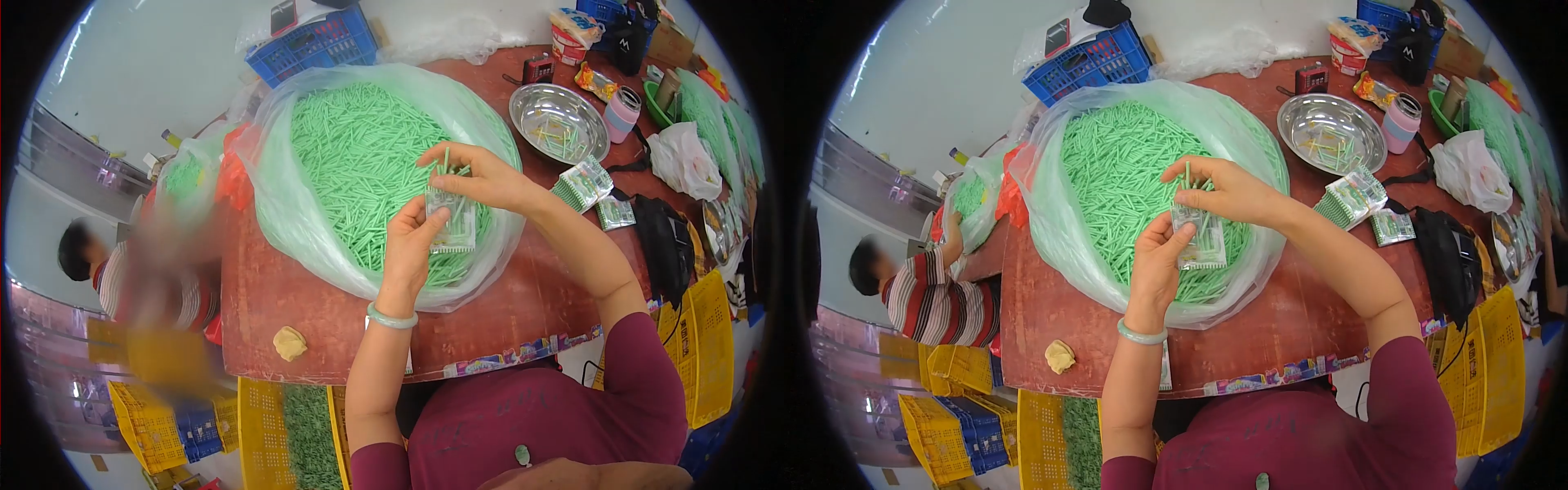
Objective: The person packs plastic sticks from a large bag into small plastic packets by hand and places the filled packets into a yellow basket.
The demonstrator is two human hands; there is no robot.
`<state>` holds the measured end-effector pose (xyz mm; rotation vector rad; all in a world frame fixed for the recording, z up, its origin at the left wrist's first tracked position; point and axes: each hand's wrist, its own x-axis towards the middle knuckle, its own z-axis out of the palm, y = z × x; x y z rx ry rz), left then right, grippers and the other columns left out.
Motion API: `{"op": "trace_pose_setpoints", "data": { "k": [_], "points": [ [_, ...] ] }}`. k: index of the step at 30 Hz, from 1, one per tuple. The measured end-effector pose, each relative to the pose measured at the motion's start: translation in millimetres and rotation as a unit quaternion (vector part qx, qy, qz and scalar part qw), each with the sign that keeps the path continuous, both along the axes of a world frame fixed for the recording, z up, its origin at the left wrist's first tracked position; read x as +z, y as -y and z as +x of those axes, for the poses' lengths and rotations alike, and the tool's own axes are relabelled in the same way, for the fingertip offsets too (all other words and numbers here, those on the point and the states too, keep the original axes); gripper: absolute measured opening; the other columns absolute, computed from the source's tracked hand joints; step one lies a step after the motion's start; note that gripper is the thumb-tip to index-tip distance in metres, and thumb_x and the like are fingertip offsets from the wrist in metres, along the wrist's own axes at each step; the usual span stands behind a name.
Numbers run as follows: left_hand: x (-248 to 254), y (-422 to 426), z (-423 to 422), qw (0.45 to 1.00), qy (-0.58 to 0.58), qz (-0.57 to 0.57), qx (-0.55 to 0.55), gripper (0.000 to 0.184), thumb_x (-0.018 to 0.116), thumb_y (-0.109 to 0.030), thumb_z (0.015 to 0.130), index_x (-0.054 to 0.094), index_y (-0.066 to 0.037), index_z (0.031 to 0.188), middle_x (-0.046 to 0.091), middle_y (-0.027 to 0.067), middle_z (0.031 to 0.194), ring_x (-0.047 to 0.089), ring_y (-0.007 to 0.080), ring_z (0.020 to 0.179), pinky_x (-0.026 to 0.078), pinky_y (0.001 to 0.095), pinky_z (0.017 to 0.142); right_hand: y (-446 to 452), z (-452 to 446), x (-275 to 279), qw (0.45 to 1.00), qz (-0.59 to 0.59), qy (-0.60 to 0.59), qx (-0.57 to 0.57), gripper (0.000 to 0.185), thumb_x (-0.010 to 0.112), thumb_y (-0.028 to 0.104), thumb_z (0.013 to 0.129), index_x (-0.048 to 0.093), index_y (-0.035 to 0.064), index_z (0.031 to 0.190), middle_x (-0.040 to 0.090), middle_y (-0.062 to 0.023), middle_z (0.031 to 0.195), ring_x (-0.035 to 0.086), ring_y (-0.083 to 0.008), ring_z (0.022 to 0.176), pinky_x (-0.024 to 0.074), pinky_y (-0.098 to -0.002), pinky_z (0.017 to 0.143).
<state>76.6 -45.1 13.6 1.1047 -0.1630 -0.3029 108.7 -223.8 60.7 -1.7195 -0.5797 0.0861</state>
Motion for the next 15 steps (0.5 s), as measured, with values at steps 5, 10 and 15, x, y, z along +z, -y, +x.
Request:
{"op": "trace_pose_setpoints", "data": {
  "k": [5, 10, 15],
  "points": [
    [-1, 3, 23, 0.998, -0.011, -0.047, 0.034, 0.022, 0.064, -0.001, 0.091, 0.063, 0.000, 0.113, 0.069, 0.0055, 0.103, 0.065, 0.0105, 0.089, 0.052, 0.0250, 0.079, 3, 15, -11, 0.995, -0.061, 0.072, 0.014, 0.053, 0.048, 0.043, 0.101, 0.052, 0.0036, 0.137, 0.062, -0.0184, 0.121, 0.056, -0.0247, 0.116, 0.0416, -0.0375, 0.101],
    [-4, 2, 28, 0.999, 0.005, -0.024, 0.032, 0.021, 0.064, 0.000, 0.091, 0.064, -0.001, 0.111, 0.070, 0.0042, 0.097, 0.064, 0.0096, 0.086, 0.051, 0.0246, 0.078, 4, 11, 10, 0.997, -0.042, -0.014, 0.056, 0.063, 0.040, 0.050, 0.102, 0.048, 0.0004, 0.139, 0.050, -0.0244, 0.139, 0.039, -0.0332, 0.136, 0.0322, -0.0423, 0.110],
    [-5, 5, 28, 0.998, 0.013, -0.015, 0.052, 0.017, 0.064, -0.002, 0.091, 0.063, -0.001, 0.108, 0.069, 0.0018, 0.093, 0.061, 0.0067, 0.081, 0.048, 0.0218, 0.074, 2, 20, -10, 0.973, -0.169, 0.158, -0.020, 0.063, 0.041, 0.049, 0.101, 0.049, -0.0009, 0.138, 0.049, -0.0261, 0.139, 0.043, -0.0365, 0.134, 0.0334, -0.0397, 0.110]
  ]
}}
